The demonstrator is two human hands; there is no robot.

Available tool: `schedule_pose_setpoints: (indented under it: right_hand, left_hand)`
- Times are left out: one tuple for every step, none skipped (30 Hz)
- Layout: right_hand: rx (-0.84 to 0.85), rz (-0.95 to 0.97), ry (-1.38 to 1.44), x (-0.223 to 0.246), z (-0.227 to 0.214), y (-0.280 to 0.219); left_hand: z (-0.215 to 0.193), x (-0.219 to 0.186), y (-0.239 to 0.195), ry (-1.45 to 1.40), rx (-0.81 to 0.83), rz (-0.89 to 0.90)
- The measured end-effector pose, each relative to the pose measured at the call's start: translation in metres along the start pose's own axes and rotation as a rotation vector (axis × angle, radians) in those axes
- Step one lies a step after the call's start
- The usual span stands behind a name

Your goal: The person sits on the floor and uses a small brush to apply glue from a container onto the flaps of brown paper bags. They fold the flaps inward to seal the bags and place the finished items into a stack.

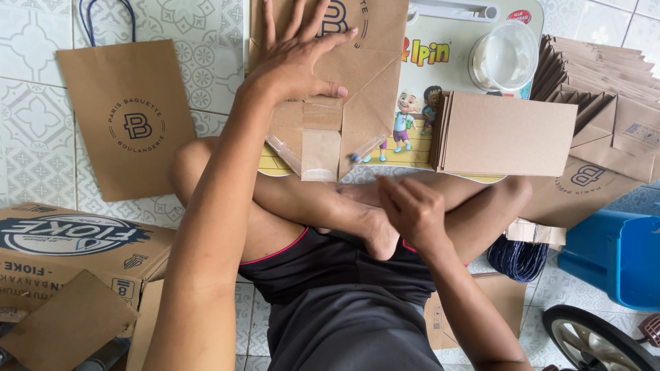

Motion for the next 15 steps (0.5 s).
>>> schedule_pose_setpoints:
  right_hand:
    - [-0.003, -0.003, -0.001, -0.001, 0.000, 0.001]
    - [0.005, 0.006, 0.006, -0.001, 0.000, 0.001]
    - [0.013, 0.015, 0.013, -0.001, 0.001, 0.001]
    - [0.015, 0.015, 0.012, -0.006, 0.000, 0.004]
    - [-0.010, 0.062, -0.020, -0.013, -0.002, 0.008]
    - [-0.038, 0.105, -0.055, -0.021, -0.003, 0.013]
    - [-0.039, 0.102, -0.057, -0.026, -0.002, 0.016]
    - [-0.038, 0.140, -0.115, -0.031, -0.001, 0.017]
    - [-0.037, 0.178, -0.172, -0.037, -0.001, 0.018]
    - [-0.038, 0.177, -0.172, -0.034, -0.002, 0.020]
    - [-0.009, 0.120, -0.171, -0.029, -0.002, 0.022]
    - [0.014, 0.062, -0.172, -0.026, -0.001, 0.026]
    - [0.008, 0.060, -0.174, -0.022, 0.002, 0.023]
    - [0.021, 0.008, -0.132, -0.015, 0.004, 0.018]
    - [0.034, -0.043, -0.089, -0.008, 0.006, 0.013]
  left_hand:
    - [-0.002, -0.001, 0.002, 0.002, -0.003, 0.001]
    - [-0.003, -0.001, 0.003, -0.001, 0.016, -0.010]
    - [-0.004, -0.001, 0.004, -0.004, 0.034, -0.020]
    - [-0.007, -0.003, 0.005, -0.006, 0.035, -0.020]
    - [-0.010, -0.004, 0.007, -0.036, 0.068, -0.047]
    - [-0.014, -0.005, 0.011, -0.065, 0.096, -0.073]
    - [-0.015, -0.002, 0.016, -0.066, 0.092, -0.072]
    - [-0.015, -0.001, 0.020, -0.061, 0.075, -0.064]
    - [-0.015, 0.001, 0.025, -0.056, 0.059, -0.057]
    - [-0.015, 0.002, 0.026, -0.055, 0.057, -0.057]
    - [-0.014, 0.003, 0.028, -0.059, 0.054, -0.050]
    - [-0.015, 0.004, 0.032, -0.059, 0.048, -0.041]
    - [-0.015, 0.006, 0.034, -0.055, 0.044, -0.038]
    - [-0.012, 0.007, 0.033, -0.051, 0.024, -0.019]
    - [-0.009, 0.008, 0.033, -0.047, 0.004, 0.000]
Point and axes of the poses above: each hand's wrist, its own y-axis towards the middle knuckle, its own z-axis out of the palm, x = y × z, the point moved 2 cm from there along y, towards the middle knuckle, and after that the axes turned 7 degrees about -x, right-handed, at the moved point
